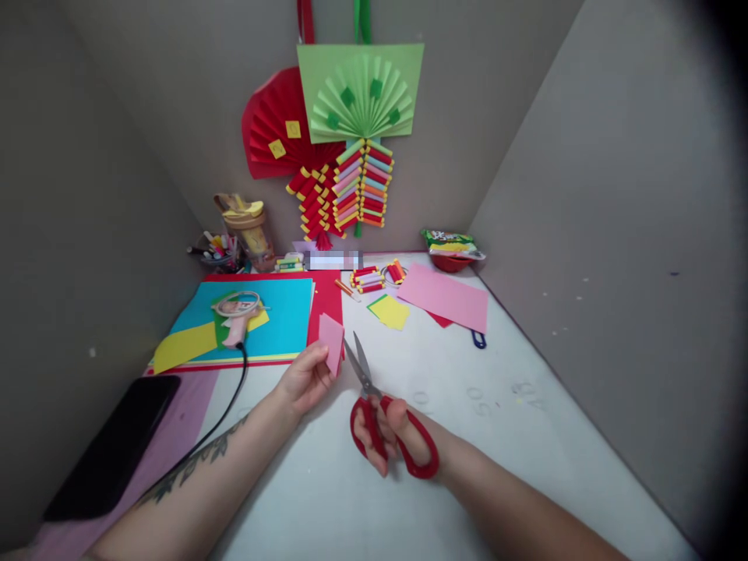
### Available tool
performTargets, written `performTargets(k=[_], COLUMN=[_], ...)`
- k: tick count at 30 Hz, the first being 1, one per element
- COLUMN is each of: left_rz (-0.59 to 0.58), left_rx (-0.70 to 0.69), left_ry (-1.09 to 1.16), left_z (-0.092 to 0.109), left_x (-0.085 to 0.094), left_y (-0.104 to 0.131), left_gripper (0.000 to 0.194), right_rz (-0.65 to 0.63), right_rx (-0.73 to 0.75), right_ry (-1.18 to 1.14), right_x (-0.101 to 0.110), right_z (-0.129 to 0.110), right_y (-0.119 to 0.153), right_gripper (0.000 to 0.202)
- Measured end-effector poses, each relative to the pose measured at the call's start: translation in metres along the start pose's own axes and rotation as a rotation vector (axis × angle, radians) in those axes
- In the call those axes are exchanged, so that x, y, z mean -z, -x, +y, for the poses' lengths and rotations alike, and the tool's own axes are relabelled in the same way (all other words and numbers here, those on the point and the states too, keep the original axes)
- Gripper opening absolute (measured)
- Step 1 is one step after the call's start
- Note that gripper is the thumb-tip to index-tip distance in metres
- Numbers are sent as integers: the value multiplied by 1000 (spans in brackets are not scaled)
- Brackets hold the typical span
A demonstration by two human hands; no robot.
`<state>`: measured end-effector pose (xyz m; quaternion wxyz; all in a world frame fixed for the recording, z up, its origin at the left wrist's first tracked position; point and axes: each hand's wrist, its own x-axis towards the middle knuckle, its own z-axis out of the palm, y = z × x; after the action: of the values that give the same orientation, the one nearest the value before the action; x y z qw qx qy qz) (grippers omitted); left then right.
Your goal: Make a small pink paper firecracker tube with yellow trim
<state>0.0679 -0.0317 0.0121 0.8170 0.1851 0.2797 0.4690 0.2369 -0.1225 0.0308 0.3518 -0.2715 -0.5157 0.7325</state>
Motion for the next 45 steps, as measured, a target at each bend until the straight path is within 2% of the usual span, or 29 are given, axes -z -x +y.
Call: performTargets(k=[3,6,9,12,17,22,25,30,35,41,45], left_rz=[-55,-97,-43,4,-24,-46,-72,-64,-73,-54,-57], left_rx=[-40,-100,-157,-146,-163,-154,-144,-147,-175,-190,-184], left_ry=[-122,-335,-525,-634,-753,-921,-960,-956,-932,-925,-917], left_z=[3,12,26,37,43,47,47,46,45,44,44], left_x=[3,8,12,14,18,17,14,11,11,12,12], left_y=[-3,-7,-11,-12,-11,-8,-6,-5,-6,-7,-7], left_gripper=[24,28,30,35,31,28,27,29,26,27,27], right_rz=[8,22,11,-7,-50,-42,-49,16,40,29,72], right_rx=[-7,-32,-49,-49,-85,-129,-117,-90,-66,-69,-60], right_ry=[19,16,46,108,145,135,133,126,33,-81,-103], right_x=[2,6,9,12,15,16,16,13,9,13,13], right_z=[1,4,4,0,-7,-8,-8,-13,-17,-5,0], right_y=[0,0,1,2,2,0,-1,-3,-3,-4,-3], right_gripper=[77,78,79,79,78,80,82,82,76,76,74])
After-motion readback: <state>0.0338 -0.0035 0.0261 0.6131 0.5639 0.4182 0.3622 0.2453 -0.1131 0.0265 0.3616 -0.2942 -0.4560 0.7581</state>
